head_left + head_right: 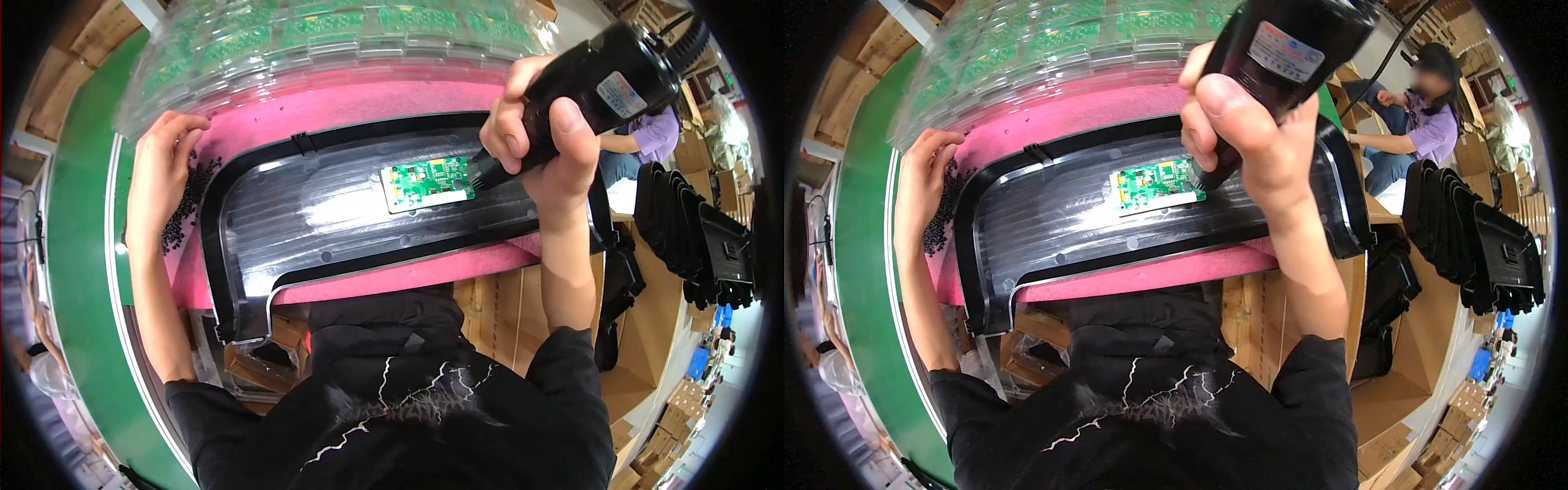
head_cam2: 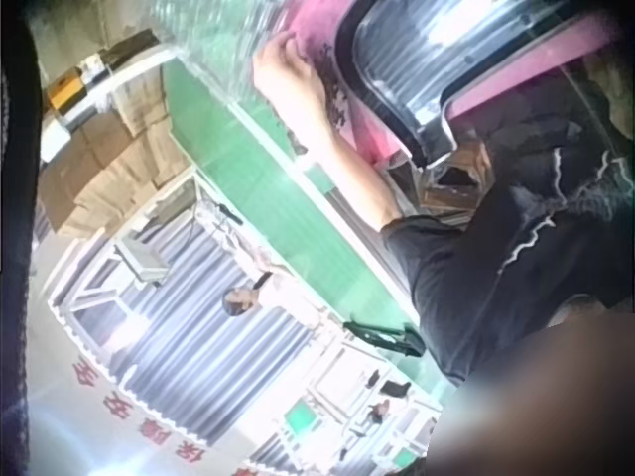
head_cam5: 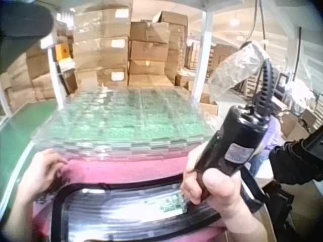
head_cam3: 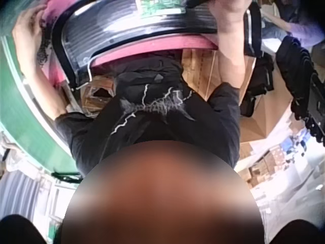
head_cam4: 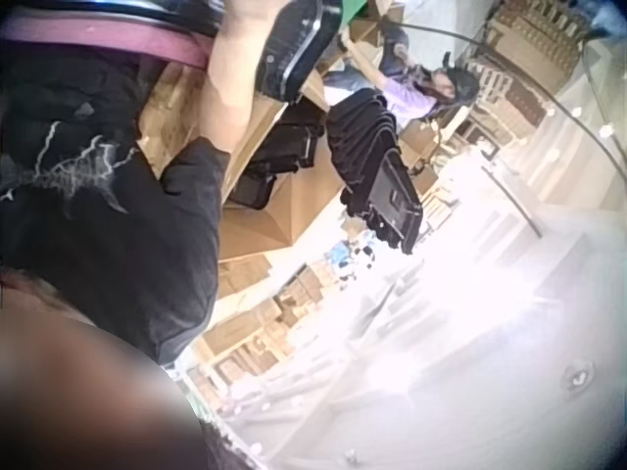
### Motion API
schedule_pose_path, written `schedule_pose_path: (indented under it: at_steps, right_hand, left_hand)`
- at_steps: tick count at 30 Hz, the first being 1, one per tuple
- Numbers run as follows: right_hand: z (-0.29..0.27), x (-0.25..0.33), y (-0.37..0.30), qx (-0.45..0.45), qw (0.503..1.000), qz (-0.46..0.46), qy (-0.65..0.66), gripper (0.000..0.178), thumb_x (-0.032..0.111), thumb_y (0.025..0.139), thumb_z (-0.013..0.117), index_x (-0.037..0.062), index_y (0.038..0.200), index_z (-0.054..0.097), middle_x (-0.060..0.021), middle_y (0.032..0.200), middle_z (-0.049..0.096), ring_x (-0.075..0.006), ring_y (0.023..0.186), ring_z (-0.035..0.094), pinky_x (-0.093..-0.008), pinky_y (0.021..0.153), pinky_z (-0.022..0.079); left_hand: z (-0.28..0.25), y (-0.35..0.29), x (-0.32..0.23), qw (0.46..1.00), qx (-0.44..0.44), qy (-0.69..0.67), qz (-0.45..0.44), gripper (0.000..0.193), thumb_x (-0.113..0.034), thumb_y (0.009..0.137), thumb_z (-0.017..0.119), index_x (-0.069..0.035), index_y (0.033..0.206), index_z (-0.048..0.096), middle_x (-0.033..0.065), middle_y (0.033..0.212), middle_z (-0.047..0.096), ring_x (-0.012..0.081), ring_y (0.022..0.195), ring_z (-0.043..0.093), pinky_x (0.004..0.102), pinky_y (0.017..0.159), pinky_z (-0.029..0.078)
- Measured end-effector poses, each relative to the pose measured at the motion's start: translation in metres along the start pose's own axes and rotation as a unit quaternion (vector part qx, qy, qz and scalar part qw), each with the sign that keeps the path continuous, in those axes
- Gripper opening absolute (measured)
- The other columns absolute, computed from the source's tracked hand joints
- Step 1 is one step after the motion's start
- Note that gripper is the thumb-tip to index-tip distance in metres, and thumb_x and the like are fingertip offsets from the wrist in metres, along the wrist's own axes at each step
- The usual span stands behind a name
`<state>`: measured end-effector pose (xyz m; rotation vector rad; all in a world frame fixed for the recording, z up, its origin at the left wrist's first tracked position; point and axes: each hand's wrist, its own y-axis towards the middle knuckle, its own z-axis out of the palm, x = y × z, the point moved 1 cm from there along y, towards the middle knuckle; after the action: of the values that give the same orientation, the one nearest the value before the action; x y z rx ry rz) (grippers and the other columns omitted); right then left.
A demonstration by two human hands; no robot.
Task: Assembling a circuit board into a plastic housing using an electric screwdriver.
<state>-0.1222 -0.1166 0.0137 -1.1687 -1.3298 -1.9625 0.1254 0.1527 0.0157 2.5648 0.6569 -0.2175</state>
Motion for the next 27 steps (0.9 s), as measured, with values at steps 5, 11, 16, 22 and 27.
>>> schedule_pose_path:
  at_steps: [5,11,16,22,27]
  right_hand:
    - [0.009,0.015,-0.005,0.039,0.987,-0.088,0.128,0.045,0.048,0.088,0.056,0.0060,0.105,0.052,0.0017,0.061,0.047,-0.0103,0.045,0.041,-0.0280,0.050,0.032]
    - [0.035,0.041,-0.004,0.094,0.948,-0.190,0.239,0.048,0.046,0.080,0.065,0.0069,0.104,0.050,0.0020,0.069,0.054,-0.0088,0.051,0.052,-0.0290,0.059,0.046]
    - [0.057,0.047,-0.002,0.132,0.950,-0.205,0.193,0.051,0.042,0.076,0.072,0.0073,0.106,0.048,0.0014,0.069,0.054,-0.0094,0.051,0.052,-0.0282,0.058,0.045]
    - [0.063,0.043,-0.005,0.074,0.950,-0.198,0.230,0.048,0.042,0.073,0.074,0.0089,0.099,0.050,0.0048,0.062,0.053,-0.0078,0.047,0.050,-0.0243,0.054,0.044]
    - [0.069,0.036,-0.008,0.040,0.938,-0.200,0.280,0.047,0.043,0.078,0.072,0.0089,0.101,0.049,0.0038,0.065,0.055,-0.0085,0.048,0.051,-0.0252,0.054,0.044]
  left_hand:
    - [-0.003,-0.007,-0.045,0.997,0.006,-0.080,-0.003,0.009,-0.006,0.089,0.061,0.003,0.091,0.061,0.0140,0.084,0.064,0.0255,0.073,0.062,0.0317,0.069,0.048]
    - [0.008,-0.006,-0.114,0.964,0.106,-0.203,0.138,0.017,-0.007,0.078,0.072,0.001,0.086,0.059,0.0100,0.077,0.064,0.0257,0.069,0.064,0.0325,0.064,0.050]
    - [0.012,-0.007,-0.126,0.953,0.091,-0.243,0.158,0.023,-0.007,0.073,0.076,0.001,0.087,0.060,0.0099,0.078,0.065,0.0254,0.071,0.065,0.0326,0.063,0.050]
    - [0.019,-0.009,-0.119,0.932,0.116,-0.312,0.146,0.020,-0.011,0.076,0.076,0.001,0.088,0.065,0.0097,0.078,0.068,0.0242,0.068,0.066,0.0313,0.062,0.052]
    - [0.019,-0.012,-0.115,0.915,0.122,-0.344,0.171,0.026,-0.014,0.077,0.076,0.002,0.093,0.065,0.0099,0.083,0.069,0.0239,0.072,0.067,0.0306,0.064,0.052]
